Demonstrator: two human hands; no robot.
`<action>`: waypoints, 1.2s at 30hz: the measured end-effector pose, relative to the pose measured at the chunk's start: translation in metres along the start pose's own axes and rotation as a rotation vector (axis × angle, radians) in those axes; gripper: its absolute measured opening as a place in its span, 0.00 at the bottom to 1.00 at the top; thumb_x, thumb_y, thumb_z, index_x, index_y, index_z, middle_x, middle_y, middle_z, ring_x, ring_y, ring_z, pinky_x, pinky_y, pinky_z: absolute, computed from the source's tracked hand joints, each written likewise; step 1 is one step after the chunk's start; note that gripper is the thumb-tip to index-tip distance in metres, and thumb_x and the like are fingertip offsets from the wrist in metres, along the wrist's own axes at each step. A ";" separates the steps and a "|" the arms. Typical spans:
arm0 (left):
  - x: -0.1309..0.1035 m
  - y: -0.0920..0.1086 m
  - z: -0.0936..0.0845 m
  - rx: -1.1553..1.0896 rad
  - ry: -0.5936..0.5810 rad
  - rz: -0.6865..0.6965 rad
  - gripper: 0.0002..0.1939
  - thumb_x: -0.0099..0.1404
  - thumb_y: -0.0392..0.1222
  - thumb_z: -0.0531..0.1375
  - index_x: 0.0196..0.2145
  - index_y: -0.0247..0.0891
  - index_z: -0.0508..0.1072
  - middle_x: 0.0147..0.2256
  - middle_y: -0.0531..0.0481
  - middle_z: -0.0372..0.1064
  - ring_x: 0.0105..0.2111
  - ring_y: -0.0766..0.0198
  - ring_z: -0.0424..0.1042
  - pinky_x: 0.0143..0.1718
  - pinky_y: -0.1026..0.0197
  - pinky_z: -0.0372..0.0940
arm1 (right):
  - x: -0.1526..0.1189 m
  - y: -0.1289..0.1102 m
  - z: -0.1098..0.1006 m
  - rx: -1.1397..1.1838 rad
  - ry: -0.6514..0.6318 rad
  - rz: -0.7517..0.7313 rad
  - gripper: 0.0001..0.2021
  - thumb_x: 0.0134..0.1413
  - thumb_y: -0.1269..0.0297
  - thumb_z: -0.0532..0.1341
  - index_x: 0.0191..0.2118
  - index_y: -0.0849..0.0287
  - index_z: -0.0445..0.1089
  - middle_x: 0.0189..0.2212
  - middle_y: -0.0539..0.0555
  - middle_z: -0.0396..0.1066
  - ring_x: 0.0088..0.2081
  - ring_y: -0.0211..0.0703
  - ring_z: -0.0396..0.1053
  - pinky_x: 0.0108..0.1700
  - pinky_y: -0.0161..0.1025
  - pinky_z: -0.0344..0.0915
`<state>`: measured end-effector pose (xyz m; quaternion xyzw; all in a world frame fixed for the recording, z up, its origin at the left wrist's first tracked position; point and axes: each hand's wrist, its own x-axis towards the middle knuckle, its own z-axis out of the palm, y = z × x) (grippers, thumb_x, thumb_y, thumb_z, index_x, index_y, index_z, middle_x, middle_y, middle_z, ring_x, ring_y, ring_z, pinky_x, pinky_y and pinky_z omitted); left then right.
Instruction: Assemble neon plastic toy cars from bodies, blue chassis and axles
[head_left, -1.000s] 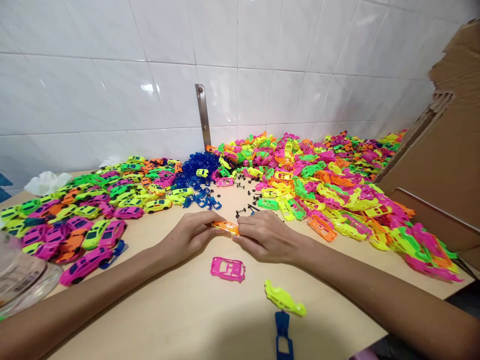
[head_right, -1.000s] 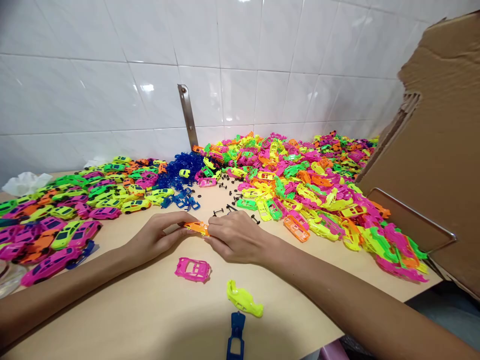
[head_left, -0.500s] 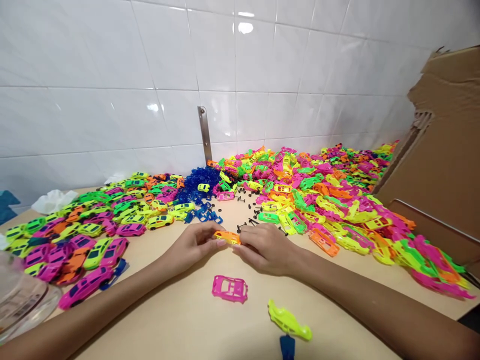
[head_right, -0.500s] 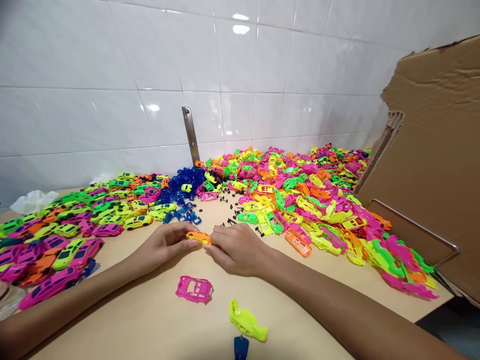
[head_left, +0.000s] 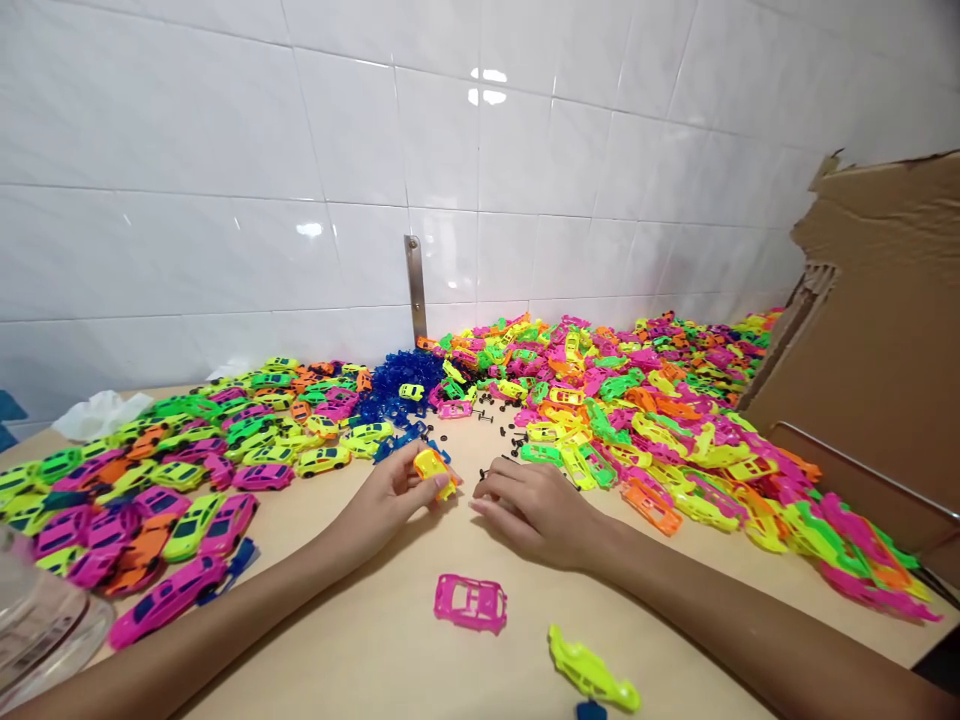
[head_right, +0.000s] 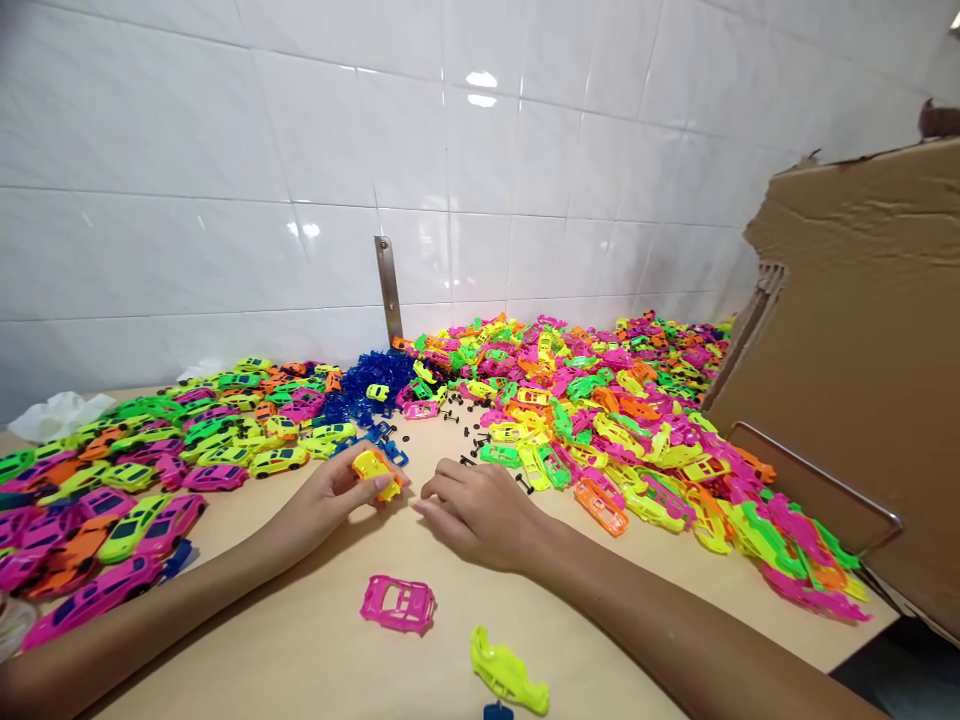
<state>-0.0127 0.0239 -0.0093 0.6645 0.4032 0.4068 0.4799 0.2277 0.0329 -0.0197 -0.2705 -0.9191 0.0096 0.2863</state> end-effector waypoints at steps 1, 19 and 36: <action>0.001 -0.002 0.000 -0.035 -0.005 -0.005 0.16 0.69 0.54 0.62 0.41 0.37 0.69 0.39 0.46 0.77 0.36 0.61 0.76 0.39 0.59 0.71 | 0.001 0.001 -0.001 0.014 0.034 0.019 0.10 0.71 0.61 0.54 0.43 0.58 0.72 0.37 0.53 0.72 0.33 0.39 0.68 0.35 0.38 0.56; 0.002 -0.005 0.003 -0.113 -0.004 -0.026 0.18 0.69 0.57 0.59 0.38 0.38 0.65 0.32 0.49 0.71 0.29 0.65 0.70 0.33 0.61 0.65 | 0.072 0.100 0.010 -0.168 -0.052 0.466 0.10 0.65 0.61 0.59 0.47 0.58 0.73 0.46 0.57 0.71 0.44 0.48 0.70 0.35 0.37 0.55; -0.002 -0.003 0.002 0.146 0.052 0.021 0.21 0.61 0.57 0.68 0.34 0.38 0.66 0.25 0.59 0.57 0.26 0.70 0.55 0.26 0.65 0.49 | 0.028 0.038 -0.007 0.093 0.123 0.252 0.07 0.63 0.58 0.64 0.39 0.56 0.74 0.32 0.51 0.74 0.27 0.37 0.66 0.32 0.36 0.60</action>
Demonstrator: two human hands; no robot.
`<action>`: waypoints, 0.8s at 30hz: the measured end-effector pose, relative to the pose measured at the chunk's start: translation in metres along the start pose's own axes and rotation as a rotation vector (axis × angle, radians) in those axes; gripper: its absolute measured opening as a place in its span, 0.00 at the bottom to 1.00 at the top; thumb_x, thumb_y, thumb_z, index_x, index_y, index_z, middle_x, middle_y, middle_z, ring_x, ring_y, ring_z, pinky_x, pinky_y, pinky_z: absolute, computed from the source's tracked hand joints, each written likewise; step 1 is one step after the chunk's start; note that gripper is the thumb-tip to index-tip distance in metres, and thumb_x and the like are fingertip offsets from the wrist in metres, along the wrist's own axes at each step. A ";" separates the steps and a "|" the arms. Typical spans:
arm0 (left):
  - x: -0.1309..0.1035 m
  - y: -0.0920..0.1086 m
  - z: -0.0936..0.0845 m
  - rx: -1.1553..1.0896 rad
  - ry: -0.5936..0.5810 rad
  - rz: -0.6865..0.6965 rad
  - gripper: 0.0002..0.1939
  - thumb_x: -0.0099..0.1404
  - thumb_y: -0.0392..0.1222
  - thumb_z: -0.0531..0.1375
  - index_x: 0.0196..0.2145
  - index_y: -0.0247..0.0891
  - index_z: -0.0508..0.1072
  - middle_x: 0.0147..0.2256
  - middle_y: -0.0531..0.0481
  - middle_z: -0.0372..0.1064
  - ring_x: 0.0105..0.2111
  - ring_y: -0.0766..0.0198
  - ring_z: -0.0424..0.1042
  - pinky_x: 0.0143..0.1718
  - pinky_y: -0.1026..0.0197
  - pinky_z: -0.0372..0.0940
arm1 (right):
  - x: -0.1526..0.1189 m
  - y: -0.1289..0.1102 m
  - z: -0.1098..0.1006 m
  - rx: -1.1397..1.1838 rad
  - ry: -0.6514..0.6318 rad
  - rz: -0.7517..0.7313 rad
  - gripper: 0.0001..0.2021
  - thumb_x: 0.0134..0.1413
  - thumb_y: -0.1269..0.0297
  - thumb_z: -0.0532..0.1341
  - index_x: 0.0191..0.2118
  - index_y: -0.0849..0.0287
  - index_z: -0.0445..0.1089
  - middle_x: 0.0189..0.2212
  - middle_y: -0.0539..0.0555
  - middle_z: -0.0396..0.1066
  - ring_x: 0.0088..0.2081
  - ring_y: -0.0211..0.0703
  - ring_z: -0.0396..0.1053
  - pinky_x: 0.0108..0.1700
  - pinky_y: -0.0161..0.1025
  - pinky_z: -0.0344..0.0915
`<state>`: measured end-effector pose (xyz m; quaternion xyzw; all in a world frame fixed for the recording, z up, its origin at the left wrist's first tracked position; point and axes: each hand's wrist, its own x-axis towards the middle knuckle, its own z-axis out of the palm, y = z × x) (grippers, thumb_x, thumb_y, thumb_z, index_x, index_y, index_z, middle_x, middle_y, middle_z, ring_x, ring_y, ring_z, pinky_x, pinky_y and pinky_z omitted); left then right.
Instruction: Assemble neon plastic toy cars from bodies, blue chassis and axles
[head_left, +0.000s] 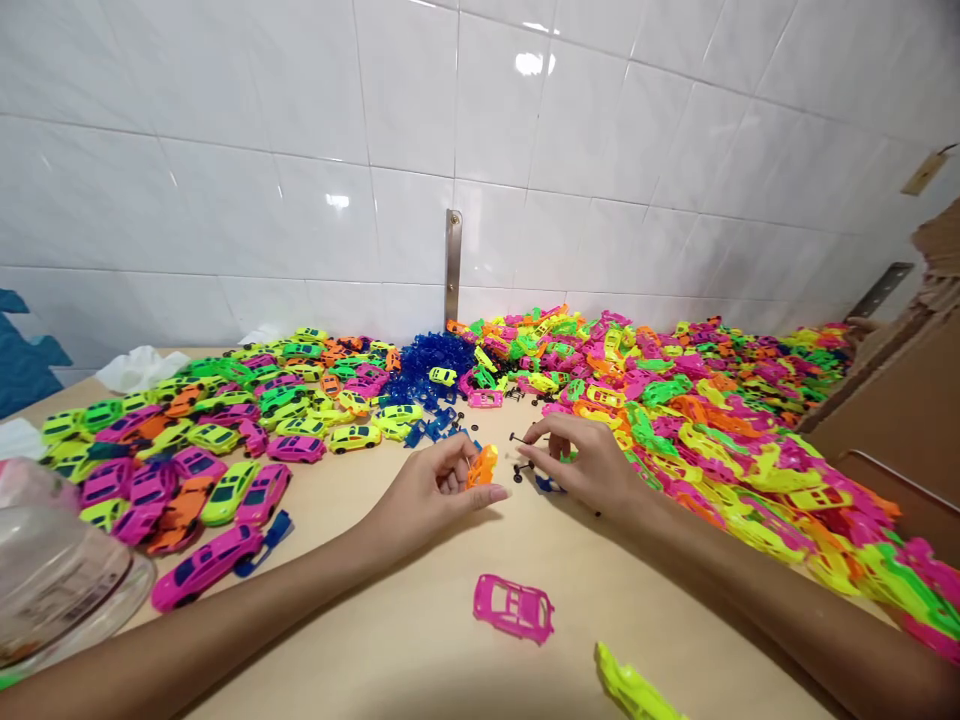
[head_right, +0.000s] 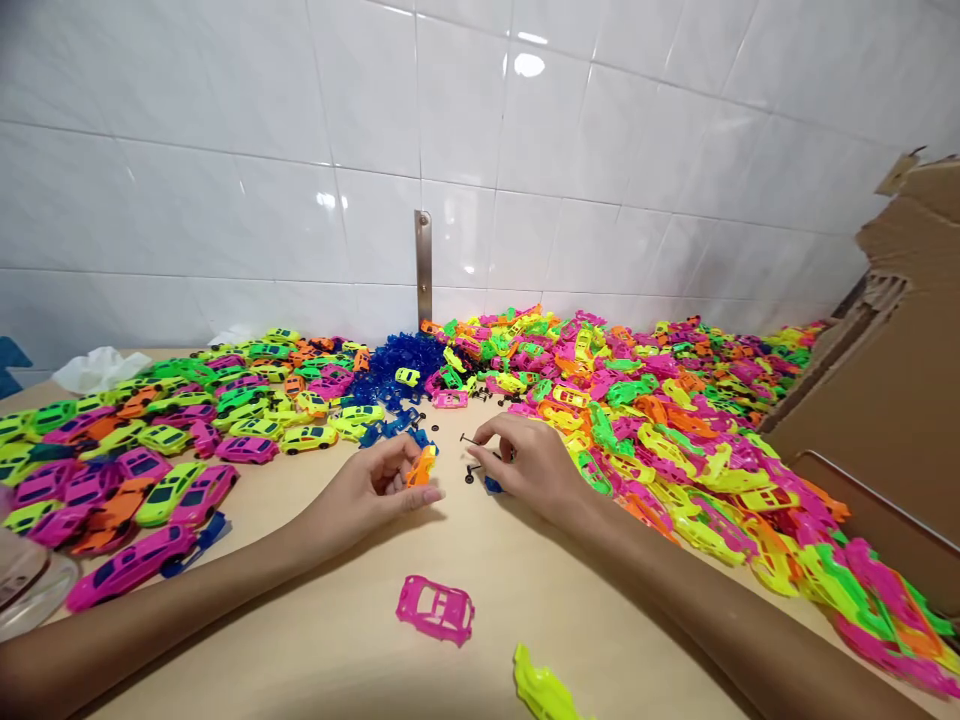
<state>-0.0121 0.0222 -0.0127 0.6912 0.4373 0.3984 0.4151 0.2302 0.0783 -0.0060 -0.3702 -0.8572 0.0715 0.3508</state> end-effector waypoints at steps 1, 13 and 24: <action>-0.001 0.001 0.000 0.031 0.001 0.007 0.20 0.62 0.57 0.66 0.34 0.38 0.66 0.25 0.59 0.57 0.26 0.69 0.55 0.26 0.64 0.49 | -0.005 -0.001 0.002 0.006 0.012 -0.004 0.06 0.64 0.60 0.63 0.39 0.56 0.74 0.33 0.51 0.74 0.27 0.37 0.67 0.33 0.37 0.61; -0.005 0.005 0.001 0.327 -0.149 0.069 0.17 0.63 0.54 0.66 0.35 0.39 0.70 0.24 0.59 0.58 0.24 0.69 0.55 0.25 0.64 0.47 | -0.018 -0.044 0.002 0.502 -0.092 0.142 0.13 0.60 0.58 0.66 0.47 0.59 0.77 0.34 0.52 0.75 0.30 0.37 0.67 0.31 0.34 0.64; -0.007 0.008 0.003 0.378 -0.242 0.117 0.12 0.66 0.49 0.65 0.39 0.39 0.71 0.24 0.59 0.59 0.24 0.70 0.55 0.25 0.66 0.48 | -0.025 -0.037 0.002 0.793 -0.152 0.180 0.16 0.49 0.59 0.74 0.42 0.60 0.78 0.31 0.52 0.75 0.32 0.39 0.72 0.34 0.35 0.67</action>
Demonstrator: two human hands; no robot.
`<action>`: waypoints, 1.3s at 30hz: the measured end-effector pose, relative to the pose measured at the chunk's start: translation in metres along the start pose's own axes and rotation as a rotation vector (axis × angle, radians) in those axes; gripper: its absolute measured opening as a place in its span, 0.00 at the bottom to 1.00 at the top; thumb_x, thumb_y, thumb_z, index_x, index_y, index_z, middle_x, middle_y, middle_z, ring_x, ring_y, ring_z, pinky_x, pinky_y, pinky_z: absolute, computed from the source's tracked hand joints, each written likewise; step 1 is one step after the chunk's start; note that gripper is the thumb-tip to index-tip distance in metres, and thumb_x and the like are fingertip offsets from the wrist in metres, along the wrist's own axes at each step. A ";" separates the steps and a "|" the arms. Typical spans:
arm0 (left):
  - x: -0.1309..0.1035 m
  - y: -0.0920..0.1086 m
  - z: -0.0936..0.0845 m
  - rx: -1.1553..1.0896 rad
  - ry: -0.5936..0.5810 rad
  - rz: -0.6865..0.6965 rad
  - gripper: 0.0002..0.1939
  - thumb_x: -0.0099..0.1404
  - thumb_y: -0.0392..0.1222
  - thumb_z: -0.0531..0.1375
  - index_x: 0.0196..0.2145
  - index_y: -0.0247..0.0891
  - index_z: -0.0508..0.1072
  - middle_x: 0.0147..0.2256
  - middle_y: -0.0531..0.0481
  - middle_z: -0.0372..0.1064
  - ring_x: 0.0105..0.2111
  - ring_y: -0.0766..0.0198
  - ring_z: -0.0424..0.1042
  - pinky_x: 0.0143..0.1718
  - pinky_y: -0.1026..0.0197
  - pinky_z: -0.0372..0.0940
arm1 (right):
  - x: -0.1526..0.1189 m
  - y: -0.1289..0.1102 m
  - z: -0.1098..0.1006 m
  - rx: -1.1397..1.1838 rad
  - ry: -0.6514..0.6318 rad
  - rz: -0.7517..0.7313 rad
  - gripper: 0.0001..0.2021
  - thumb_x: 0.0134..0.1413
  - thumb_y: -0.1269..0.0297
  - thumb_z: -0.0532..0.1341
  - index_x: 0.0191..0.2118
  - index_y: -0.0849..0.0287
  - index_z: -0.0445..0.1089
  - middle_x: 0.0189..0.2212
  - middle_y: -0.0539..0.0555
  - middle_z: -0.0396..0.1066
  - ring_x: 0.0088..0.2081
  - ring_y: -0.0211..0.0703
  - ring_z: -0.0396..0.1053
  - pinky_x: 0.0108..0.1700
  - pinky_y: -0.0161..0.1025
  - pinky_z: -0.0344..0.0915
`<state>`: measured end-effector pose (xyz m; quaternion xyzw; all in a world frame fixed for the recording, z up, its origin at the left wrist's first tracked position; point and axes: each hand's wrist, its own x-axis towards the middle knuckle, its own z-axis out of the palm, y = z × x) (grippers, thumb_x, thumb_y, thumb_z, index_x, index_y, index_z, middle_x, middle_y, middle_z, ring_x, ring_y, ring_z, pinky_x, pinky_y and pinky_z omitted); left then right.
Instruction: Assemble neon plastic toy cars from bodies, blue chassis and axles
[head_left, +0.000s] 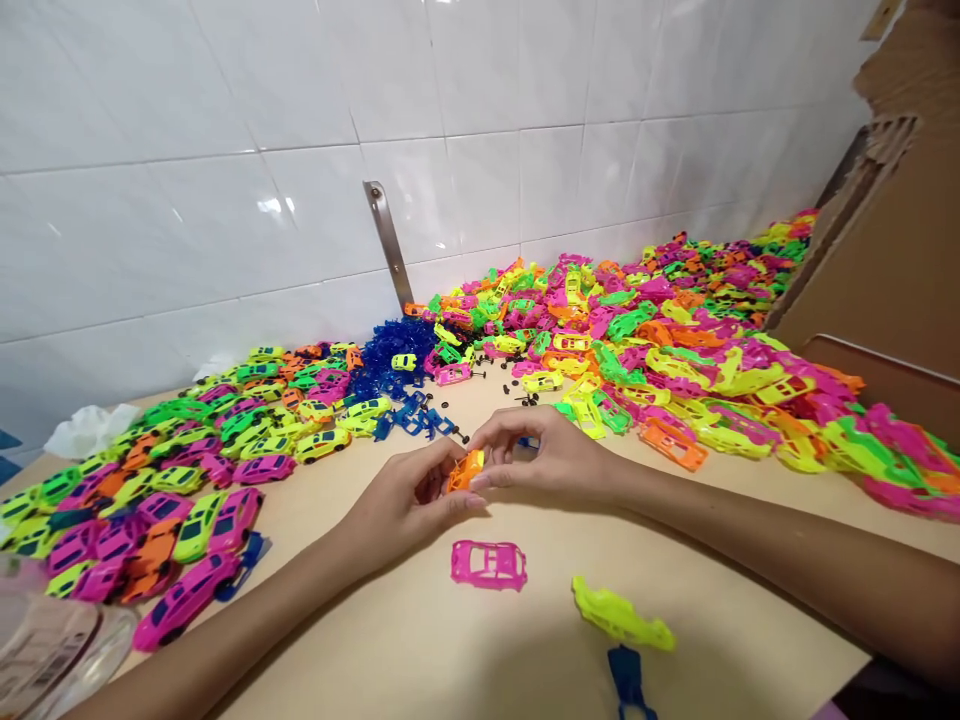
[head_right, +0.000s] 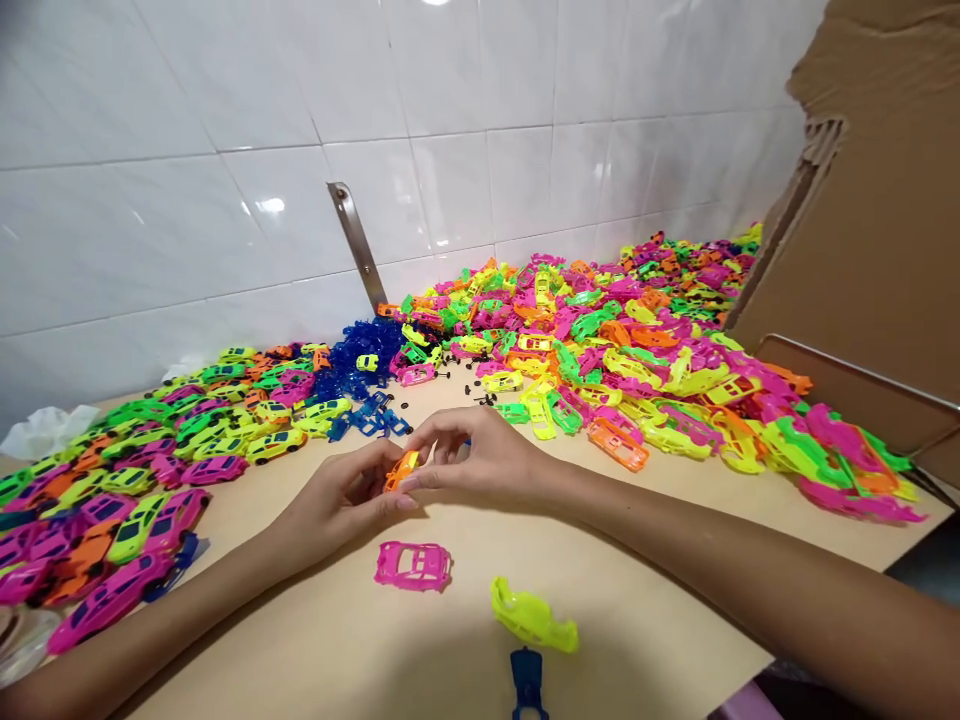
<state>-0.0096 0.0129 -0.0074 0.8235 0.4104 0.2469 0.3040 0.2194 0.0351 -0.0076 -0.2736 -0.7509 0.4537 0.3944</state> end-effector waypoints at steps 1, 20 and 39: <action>0.000 0.001 0.000 -0.006 -0.002 0.001 0.12 0.66 0.49 0.65 0.39 0.39 0.71 0.24 0.59 0.59 0.24 0.70 0.54 0.25 0.66 0.48 | 0.000 0.000 0.000 -0.002 0.007 -0.011 0.14 0.50 0.60 0.74 0.42 0.60 0.78 0.31 0.52 0.75 0.32 0.38 0.72 0.34 0.35 0.67; -0.002 0.000 0.001 -0.007 -0.024 0.018 0.17 0.67 0.52 0.64 0.33 0.38 0.64 0.23 0.61 0.54 0.23 0.72 0.51 0.25 0.67 0.47 | -0.002 0.001 0.001 -0.132 0.004 -0.300 0.10 0.50 0.72 0.68 0.40 0.63 0.75 0.33 0.52 0.73 0.30 0.37 0.70 0.35 0.35 0.67; -0.003 0.005 0.001 0.171 0.088 0.151 0.12 0.72 0.49 0.58 0.35 0.38 0.65 0.24 0.59 0.58 0.24 0.71 0.56 0.26 0.65 0.51 | -0.007 0.006 0.018 -0.512 0.091 -0.504 0.11 0.59 0.71 0.58 0.48 0.60 0.67 0.39 0.55 0.69 0.37 0.42 0.67 0.40 0.39 0.66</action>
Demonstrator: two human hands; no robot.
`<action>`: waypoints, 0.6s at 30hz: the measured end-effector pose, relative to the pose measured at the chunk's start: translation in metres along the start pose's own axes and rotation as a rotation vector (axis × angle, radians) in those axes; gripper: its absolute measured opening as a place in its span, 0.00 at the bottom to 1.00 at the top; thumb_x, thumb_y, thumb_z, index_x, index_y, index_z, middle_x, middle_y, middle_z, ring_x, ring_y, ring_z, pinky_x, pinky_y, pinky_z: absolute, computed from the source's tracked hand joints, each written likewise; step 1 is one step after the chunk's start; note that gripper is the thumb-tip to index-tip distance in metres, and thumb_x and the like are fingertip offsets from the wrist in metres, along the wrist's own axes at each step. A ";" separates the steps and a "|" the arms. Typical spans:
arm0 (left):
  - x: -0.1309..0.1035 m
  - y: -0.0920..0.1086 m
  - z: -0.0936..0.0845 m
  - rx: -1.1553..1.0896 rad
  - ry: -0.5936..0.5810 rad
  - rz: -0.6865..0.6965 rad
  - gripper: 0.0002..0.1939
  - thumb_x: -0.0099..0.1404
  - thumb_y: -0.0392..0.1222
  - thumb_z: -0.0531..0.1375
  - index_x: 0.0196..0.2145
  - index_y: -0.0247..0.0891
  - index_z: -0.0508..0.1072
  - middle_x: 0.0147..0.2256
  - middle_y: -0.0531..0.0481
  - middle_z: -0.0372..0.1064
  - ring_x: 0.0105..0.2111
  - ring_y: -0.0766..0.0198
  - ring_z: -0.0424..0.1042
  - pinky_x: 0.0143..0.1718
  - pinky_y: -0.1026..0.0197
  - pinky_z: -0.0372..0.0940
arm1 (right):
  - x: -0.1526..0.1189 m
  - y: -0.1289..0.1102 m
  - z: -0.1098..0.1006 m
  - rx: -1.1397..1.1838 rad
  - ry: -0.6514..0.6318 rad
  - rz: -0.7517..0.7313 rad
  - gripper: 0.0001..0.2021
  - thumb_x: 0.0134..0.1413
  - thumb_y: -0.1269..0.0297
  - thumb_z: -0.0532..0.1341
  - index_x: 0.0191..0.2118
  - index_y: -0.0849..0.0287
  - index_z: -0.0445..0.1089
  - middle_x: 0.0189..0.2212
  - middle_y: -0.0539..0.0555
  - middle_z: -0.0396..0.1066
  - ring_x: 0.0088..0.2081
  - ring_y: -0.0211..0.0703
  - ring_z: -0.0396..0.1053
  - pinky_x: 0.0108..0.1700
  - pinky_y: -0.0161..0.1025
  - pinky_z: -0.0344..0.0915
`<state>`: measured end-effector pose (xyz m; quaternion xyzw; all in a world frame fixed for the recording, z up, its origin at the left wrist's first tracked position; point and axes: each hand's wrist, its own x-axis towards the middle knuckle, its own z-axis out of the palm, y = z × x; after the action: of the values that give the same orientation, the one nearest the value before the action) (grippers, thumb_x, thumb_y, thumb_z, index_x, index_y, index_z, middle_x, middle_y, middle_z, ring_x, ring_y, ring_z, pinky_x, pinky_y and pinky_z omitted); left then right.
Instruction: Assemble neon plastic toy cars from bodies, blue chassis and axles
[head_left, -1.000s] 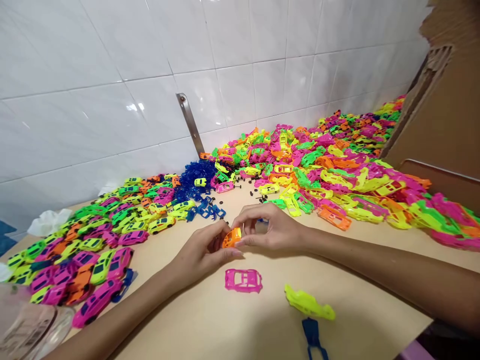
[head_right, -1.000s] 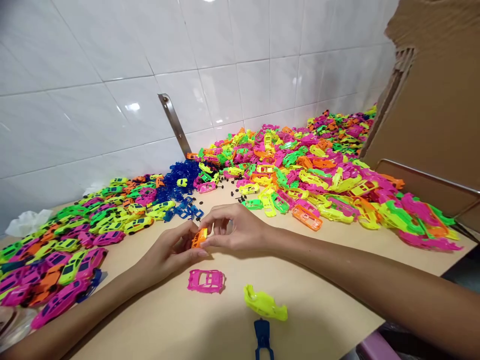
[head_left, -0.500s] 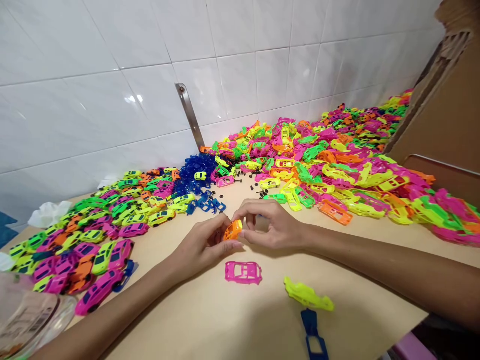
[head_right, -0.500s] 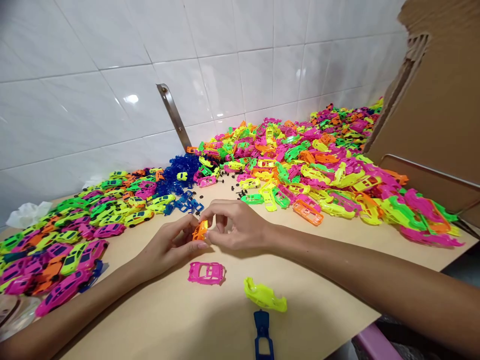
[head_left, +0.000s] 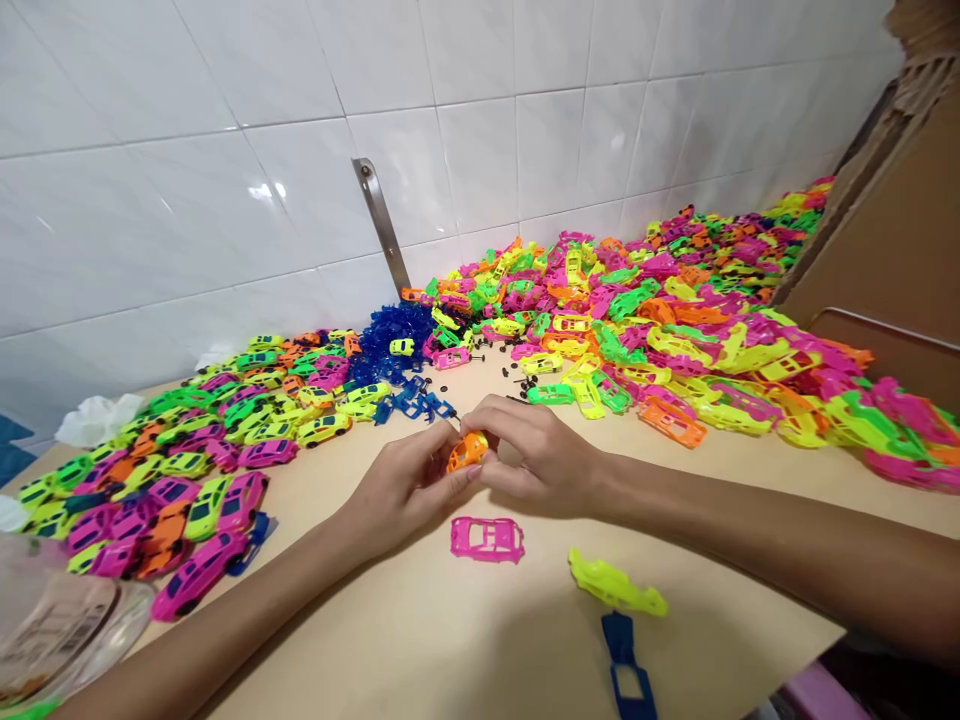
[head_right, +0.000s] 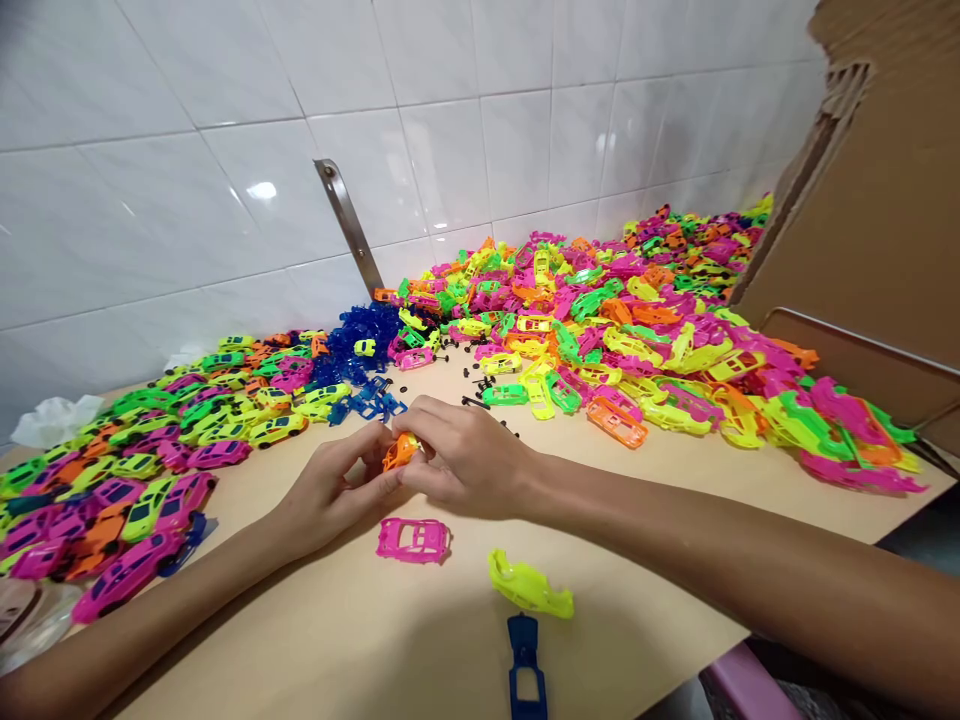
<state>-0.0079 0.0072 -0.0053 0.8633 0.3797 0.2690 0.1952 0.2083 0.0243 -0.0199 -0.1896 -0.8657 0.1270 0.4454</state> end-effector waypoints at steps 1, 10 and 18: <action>0.000 0.000 0.000 0.008 0.004 0.004 0.12 0.72 0.48 0.57 0.35 0.38 0.65 0.24 0.59 0.58 0.24 0.71 0.56 0.26 0.65 0.51 | 0.000 0.000 0.000 -0.013 -0.002 -0.006 0.11 0.59 0.71 0.58 0.48 0.60 0.67 0.39 0.55 0.69 0.37 0.42 0.67 0.40 0.39 0.67; 0.000 0.000 0.002 0.061 -0.013 0.004 0.13 0.72 0.48 0.56 0.33 0.38 0.64 0.25 0.58 0.59 0.24 0.70 0.56 0.26 0.65 0.51 | 0.000 0.007 0.001 -0.071 -0.015 -0.062 0.09 0.57 0.71 0.57 0.45 0.60 0.66 0.36 0.54 0.66 0.35 0.42 0.65 0.38 0.39 0.66; 0.001 0.002 0.001 0.045 -0.030 0.001 0.13 0.72 0.47 0.57 0.33 0.38 0.62 0.25 0.58 0.59 0.24 0.70 0.56 0.27 0.65 0.51 | 0.000 0.013 -0.003 -0.063 -0.076 -0.184 0.12 0.58 0.74 0.54 0.47 0.60 0.65 0.38 0.56 0.67 0.38 0.44 0.65 0.41 0.40 0.67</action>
<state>-0.0061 0.0069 -0.0047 0.8716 0.3821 0.2476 0.1814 0.2137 0.0359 -0.0235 -0.1181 -0.8994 0.0655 0.4157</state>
